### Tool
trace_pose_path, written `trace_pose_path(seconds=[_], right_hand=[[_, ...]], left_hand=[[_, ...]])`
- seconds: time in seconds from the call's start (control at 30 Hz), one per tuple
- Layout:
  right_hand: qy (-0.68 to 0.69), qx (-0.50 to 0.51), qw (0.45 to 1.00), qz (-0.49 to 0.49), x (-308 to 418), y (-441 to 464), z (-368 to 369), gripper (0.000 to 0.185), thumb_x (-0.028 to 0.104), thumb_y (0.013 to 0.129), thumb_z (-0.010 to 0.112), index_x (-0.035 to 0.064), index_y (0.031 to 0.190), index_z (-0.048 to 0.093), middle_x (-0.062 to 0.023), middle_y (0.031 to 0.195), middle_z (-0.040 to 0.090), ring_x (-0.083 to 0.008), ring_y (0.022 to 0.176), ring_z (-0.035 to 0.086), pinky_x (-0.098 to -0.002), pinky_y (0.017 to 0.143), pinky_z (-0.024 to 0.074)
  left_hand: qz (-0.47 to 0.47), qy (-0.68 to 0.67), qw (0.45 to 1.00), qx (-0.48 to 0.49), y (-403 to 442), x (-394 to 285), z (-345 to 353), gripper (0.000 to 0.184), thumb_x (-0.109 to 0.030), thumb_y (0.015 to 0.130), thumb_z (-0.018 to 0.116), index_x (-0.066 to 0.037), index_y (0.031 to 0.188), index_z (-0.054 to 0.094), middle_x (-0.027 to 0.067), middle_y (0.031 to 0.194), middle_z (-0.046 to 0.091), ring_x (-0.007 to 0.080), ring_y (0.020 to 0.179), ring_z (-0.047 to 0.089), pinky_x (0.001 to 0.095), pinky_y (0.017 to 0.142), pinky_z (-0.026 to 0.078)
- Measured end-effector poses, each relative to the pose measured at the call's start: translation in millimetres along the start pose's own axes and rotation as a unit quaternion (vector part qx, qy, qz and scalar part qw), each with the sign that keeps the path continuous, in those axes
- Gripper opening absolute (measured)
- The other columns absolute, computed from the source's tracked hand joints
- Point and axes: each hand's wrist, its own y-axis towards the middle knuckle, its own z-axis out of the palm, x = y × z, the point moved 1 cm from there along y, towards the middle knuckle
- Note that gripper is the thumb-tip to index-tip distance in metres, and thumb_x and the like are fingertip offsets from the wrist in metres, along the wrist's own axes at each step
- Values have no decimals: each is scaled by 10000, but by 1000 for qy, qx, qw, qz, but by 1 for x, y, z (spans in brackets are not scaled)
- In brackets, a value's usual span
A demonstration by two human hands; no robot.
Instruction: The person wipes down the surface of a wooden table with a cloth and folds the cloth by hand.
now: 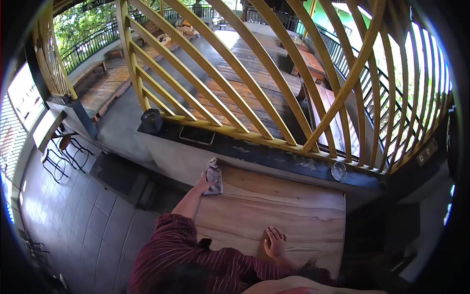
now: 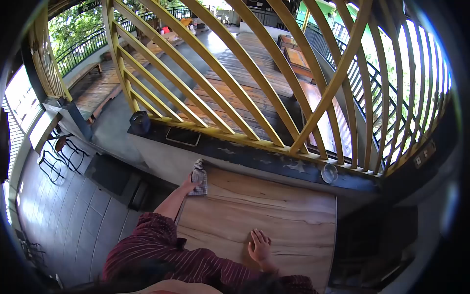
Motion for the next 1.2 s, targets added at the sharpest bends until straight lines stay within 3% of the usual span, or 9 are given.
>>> trace_pose_path(seconds=[0.13, 0.37, 0.53, 0.63, 0.87, 1.03, 1.1, 1.17, 1.2], right_hand=[[8, -14, 1000, -8, -1, -2, 3, 431, 174, 709, 549, 103, 1130, 495, -78, 1191, 469, -255, 1105, 427, -393, 904, 299], [-20, -43, 999, -18, -3, -5, 12, 426, 214, 741, 518, 122, 1155, 473, -47, 1216, 451, -231, 1116, 416, -390, 909, 290], [-12, -6, 1000, -14, -9, -17, 23, 452, 239, 797, 465, 117, 1227, 399, -82, 1278, 382, -258, 1186, 346, -421, 971, 242], [8, 31, 999, -31, -15, -22, 19, 478, 263, 821, 440, 113, 1266, 351, -101, 1314, 332, -273, 1223, 296, -437, 1006, 201], [23, 60, 997, -38, -10, -20, 2, 506, 285, 817, 450, 93, 1272, 341, -106, 1327, 310, -278, 1236, 271, -433, 1015, 194], [26, 60, 998, -25, -8, -18, -2, 514, 273, 789, 487, 92, 1255, 366, -111, 1307, 338, -285, 1223, 291, -429, 1008, 207], [22, 46, 998, -25, -7, -20, -4, 518, 266, 769, 511, 92, 1241, 388, -115, 1297, 354, -290, 1212, 310, -429, 1001, 220], [35, 57, 998, -21, -4, -17, -7, 515, 268, 769, 513, 92, 1237, 392, -110, 1293, 361, -282, 1209, 315, -420, 1001, 223], [29, 50, 998, -12, -5, -15, -6, 515, 268, 769, 513, 92, 1237, 392, -110, 1293, 361, -282, 1209, 315, -420, 1001, 223]], left_hand=[[-61, -284, 948, 133, -92, 43, -7, 676, -319, 784, 587, -7, 1283, 253, 91, 1171, 463, 194, 1075, 432, 317, 923, 322], [-64, -220, 973, -3, -206, 40, -27, 401, -255, 874, 417, -42, 1213, 394, 93, 1055, 529, 184, 962, 507, 323, 833, 388], [-64, 124, 990, -11, -188, 29, -30, 491, -290, 815, 503, -45, 1220, 375, 164, 980, 560, 262, 887, 565, 372, 773, 426], [-80, 144, 986, -30, -212, -28, -34, 685, -399, 737, 583, -44, 1253, 304, 210, 1147, 481, 321, 1046, 493, 355, 873, 398], [-96, 272, 957, -37, -164, -39, -20, 807, -534, 698, 552, -28, 1267, 282, 219, 1150, 482, 328, 1077, 465, 400, 885, 382], [-74, 171, 969, -161, -74, -19, -7, 570, -496, 781, 453, -23, 1091, 519, 219, 1017, 559, 364, 999, 502, 424, 829, 398], [-105, 152, 961, -205, -44, -32, -7, 423, -395, 828, 435, -41, 1017, 572, 156, 962, 603, 305, 938, 555, 394, 794, 412], [97, -247, 935, -236, 8, -24, -14, 363, -318, 846, 450, -27, 1032, 562, 112, 946, 610, 234, 891, 568, 343, 771, 418], [110, -304, 911, -255, 18, -38, -25, 340, -282, 850, 451, -14, 1027, 560, 95, 946, 602, 204, 879, 554, 320, 763, 416]])
